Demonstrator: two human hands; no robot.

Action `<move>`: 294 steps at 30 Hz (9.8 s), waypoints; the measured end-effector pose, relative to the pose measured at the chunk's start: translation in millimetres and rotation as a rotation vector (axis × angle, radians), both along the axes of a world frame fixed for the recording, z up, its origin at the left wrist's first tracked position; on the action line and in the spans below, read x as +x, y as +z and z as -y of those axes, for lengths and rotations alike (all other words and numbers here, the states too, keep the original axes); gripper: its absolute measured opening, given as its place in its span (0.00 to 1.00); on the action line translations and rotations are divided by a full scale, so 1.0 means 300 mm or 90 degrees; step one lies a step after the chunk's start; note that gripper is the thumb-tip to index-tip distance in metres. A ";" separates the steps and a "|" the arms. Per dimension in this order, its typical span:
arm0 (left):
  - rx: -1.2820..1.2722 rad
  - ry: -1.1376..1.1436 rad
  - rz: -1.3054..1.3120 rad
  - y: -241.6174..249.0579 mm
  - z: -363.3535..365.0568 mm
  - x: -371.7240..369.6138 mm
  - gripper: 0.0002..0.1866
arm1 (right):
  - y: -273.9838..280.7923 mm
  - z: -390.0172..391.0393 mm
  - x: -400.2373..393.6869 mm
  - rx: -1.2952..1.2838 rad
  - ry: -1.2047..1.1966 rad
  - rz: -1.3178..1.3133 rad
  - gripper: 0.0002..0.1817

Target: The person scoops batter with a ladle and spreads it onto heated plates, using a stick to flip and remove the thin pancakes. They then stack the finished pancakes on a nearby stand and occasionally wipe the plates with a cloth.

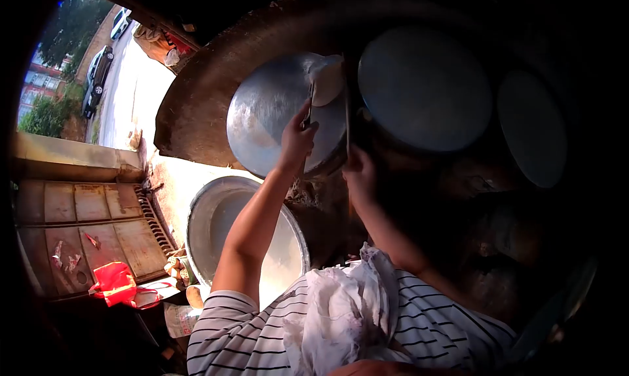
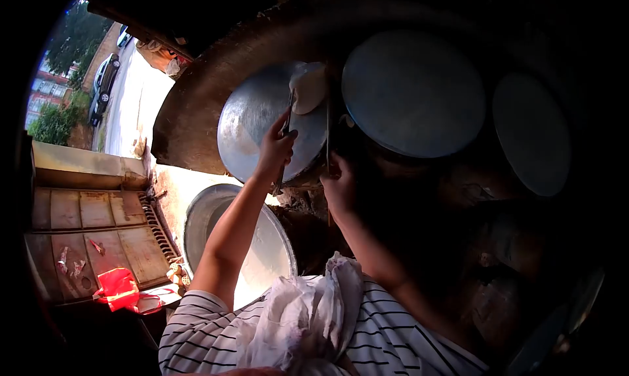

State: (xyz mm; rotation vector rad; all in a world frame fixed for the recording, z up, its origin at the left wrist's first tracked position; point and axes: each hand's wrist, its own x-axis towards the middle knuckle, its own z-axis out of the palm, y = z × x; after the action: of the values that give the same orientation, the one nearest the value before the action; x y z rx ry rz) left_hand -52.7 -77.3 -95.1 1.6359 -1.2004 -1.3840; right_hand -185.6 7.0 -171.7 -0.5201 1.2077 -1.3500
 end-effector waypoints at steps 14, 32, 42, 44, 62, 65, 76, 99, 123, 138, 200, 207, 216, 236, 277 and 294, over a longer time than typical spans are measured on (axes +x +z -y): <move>-0.186 0.018 0.385 -0.142 0.278 0.399 0.30 | 0.067 0.394 0.069 -0.294 0.017 -0.849 0.13; 0.235 0.110 -1.234 0.099 -0.189 0.494 0.21 | 0.089 0.416 0.195 -0.340 0.072 -0.750 0.15; 0.036 0.120 -1.344 0.178 -0.342 0.382 0.20 | 0.058 0.435 0.261 -0.346 0.204 -0.748 0.17; 0.014 0.134 -1.325 0.189 -0.341 0.351 0.20 | 0.061 0.443 0.285 -0.411 0.285 -0.715 0.17; -0.268 0.377 -1.099 0.251 -0.283 0.069 0.12 | 0.103 0.709 0.010 -0.665 0.700 -0.535 0.18; -0.282 0.391 -1.062 0.256 -0.274 0.092 0.20 | 0.087 0.761 -0.123 -0.695 0.727 -0.461 0.20; -0.330 0.450 -0.929 0.273 -0.247 0.127 0.18 | 0.115 0.922 0.053 -0.778 0.816 -0.516 0.16; -0.397 0.532 -0.805 0.312 -0.243 0.171 0.12 | 0.155 1.011 0.055 -0.770 1.020 -0.351 0.17; -0.387 0.156 -0.974 0.356 -0.339 0.146 0.14 | 0.264 0.210 -0.506 -0.506 0.539 -0.451 0.18; -0.411 0.092 -0.688 0.430 -0.819 0.416 0.26 | 0.055 -0.371 0.264 0.121 0.220 0.102 0.20; 0.180 0.392 -1.134 0.032 -0.273 -0.155 0.10 | 0.016 -0.054 -0.136 -0.337 0.216 -0.513 0.18; 0.199 0.093 -1.325 0.444 -0.366 -0.069 0.18 | -0.049 -0.059 -0.282 -0.234 0.278 -0.490 0.21; 0.402 -0.276 -1.188 0.607 -0.596 -0.447 0.21 | 0.073 -0.658 -0.579 -0.204 0.253 -0.486 0.22; 1.156 -0.647 -0.515 0.054 -1.290 -2.568 0.19 | 0.028 -1.460 -1.758 0.083 -1.016 -0.084 0.21; -0.016 -1.010 -0.052 0.078 -0.703 -2.856 0.30 | 0.152 -1.202 -2.118 0.466 -0.836 -0.791 0.21; -0.010 -0.800 -0.121 0.184 -0.691 -2.634 0.30 | 0.169 -1.190 -2.351 0.306 -0.543 -0.885 0.21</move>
State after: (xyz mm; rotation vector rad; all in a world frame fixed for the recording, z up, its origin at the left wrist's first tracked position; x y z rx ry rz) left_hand -843.0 130.1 -40.0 0.5801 -2.2327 -2.1203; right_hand -890.9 363.9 -120.9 -0.6144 3.0611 -1.2000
